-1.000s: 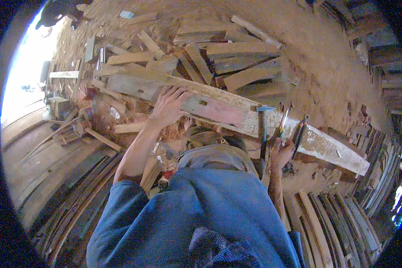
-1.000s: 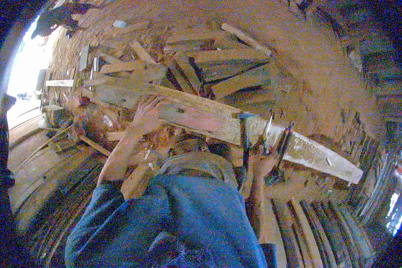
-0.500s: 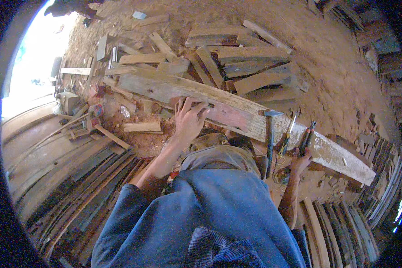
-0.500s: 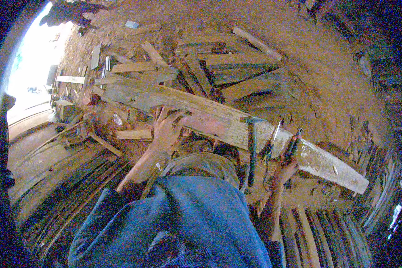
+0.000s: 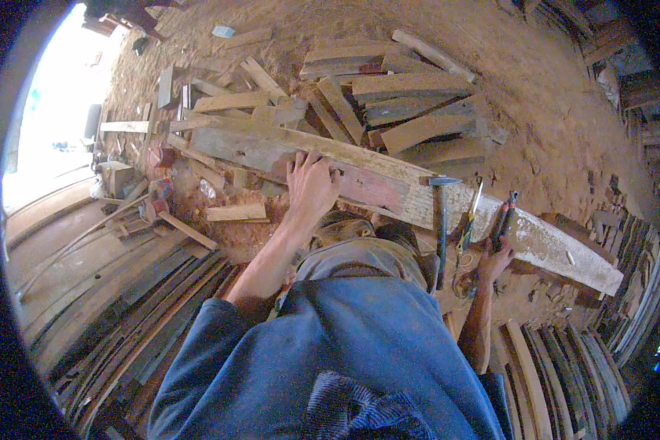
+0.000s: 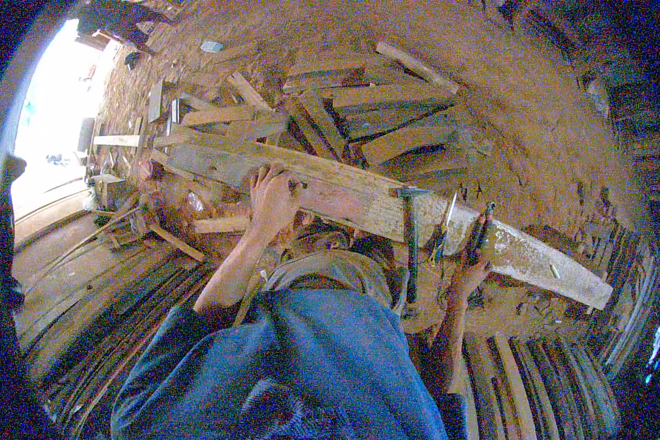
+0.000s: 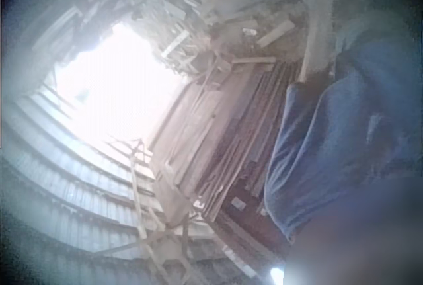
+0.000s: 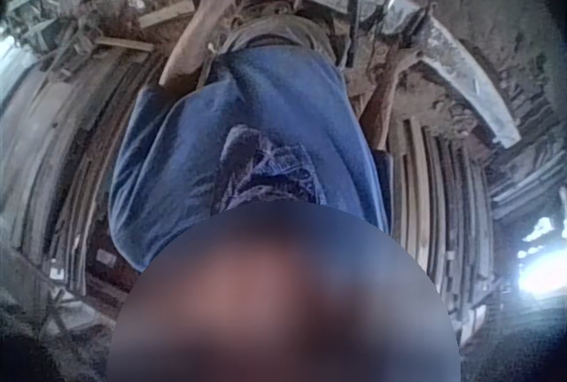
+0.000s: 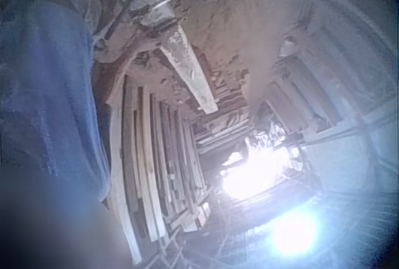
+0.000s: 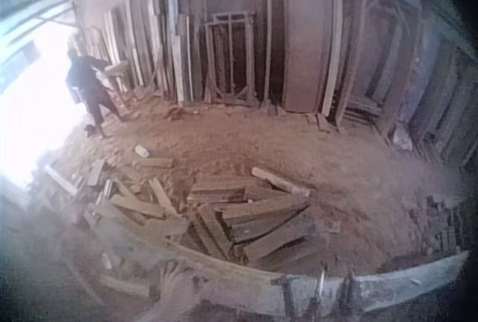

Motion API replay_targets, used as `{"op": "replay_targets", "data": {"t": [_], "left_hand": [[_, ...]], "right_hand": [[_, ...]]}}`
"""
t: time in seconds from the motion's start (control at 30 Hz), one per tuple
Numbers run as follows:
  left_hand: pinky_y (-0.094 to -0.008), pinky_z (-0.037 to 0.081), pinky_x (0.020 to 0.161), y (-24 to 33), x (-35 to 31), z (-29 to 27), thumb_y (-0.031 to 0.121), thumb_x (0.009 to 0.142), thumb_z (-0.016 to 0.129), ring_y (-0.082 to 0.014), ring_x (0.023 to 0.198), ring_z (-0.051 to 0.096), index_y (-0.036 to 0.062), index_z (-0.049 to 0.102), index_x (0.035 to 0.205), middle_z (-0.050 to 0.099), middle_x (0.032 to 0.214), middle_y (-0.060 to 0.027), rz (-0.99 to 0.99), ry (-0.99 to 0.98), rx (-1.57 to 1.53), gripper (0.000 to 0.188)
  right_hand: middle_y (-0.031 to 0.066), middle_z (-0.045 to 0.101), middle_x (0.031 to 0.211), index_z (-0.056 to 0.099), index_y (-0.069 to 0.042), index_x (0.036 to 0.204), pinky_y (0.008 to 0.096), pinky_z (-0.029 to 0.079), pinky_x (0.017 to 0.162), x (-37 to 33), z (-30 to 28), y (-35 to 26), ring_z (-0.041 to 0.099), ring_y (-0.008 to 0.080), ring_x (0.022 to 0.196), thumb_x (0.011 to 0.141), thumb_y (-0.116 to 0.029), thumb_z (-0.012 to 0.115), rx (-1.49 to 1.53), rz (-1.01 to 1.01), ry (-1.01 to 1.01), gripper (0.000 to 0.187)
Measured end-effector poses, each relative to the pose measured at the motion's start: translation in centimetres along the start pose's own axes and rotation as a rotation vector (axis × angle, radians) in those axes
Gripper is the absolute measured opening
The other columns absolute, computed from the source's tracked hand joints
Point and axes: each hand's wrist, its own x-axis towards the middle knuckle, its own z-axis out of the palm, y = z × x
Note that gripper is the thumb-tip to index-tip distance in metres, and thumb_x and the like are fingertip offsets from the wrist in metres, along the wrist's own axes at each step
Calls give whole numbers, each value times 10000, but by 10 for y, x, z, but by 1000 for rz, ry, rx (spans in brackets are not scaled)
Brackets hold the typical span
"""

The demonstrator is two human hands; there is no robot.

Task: The person uses a hammer and a screwdriver to pry and remove nails from a wooden plank. They repeatedly position the screwdriver under nail heads and strike the screwdriver with the hammer to loosen and extract the nails.

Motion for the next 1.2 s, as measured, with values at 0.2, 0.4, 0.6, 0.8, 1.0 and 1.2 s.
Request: {"op": "replay_targets", "data": {"t": [0.2,0.4,0.6,0.8,1.0,1.2], "left_hand": [[-532,398,930,-6,3,-1,174,798,628,-363,1092,518,25,649,995,600,1075,-159,-24,56,17,248],[-507,389,963,-23,-3,-3,193,843,619,-402,1074,526,47,642,1016,612,1066,-180,-21,74,-184,227],[-492,403,921,-17,-21,6,199,825,678,-348,1067,514,92,673,1004,592,1069,-116,134,145,-129,208],[-496,400,949,-20,-22,8,216,809,705,-351,1116,496,107,677,999,583,1116,-107,120,138,-99,221],[-537,335,1064,-35,-25,1,266,804,722,-435,1252,411,118,552,1267,529,1286,-155,-18,77,-293,515],[-539,249,1143,-86,5,-45,369,699,808,-501,1338,317,132,263,1494,375,1453,-234,96,-85,62,993]], "right_hand": [[192,594,1128,545,-15,1139,474,393,957,-1,2,2,476,387,1106,867,-276,702,-31,-44,40,408],[217,540,1101,543,-18,1144,463,411,933,-1,0,-3,493,375,1073,857,-247,717,45,11,23,407],[230,527,1083,544,-23,1138,464,416,927,-1,0,-6,502,393,1042,845,-230,727,0,17,37,402],[262,541,1076,556,-24,1111,489,419,905,6,-5,9,496,427,1036,849,-232,708,-33,-150,-75,367],[174,614,1056,555,4,1145,394,470,810,28,-37,-4,591,272,937,912,-262,638,463,410,-227,364],[32,613,923,592,4,1103,303,462,730,-14,-76,-102,560,122,842,952,-298,608,892,423,-261,338]]}}
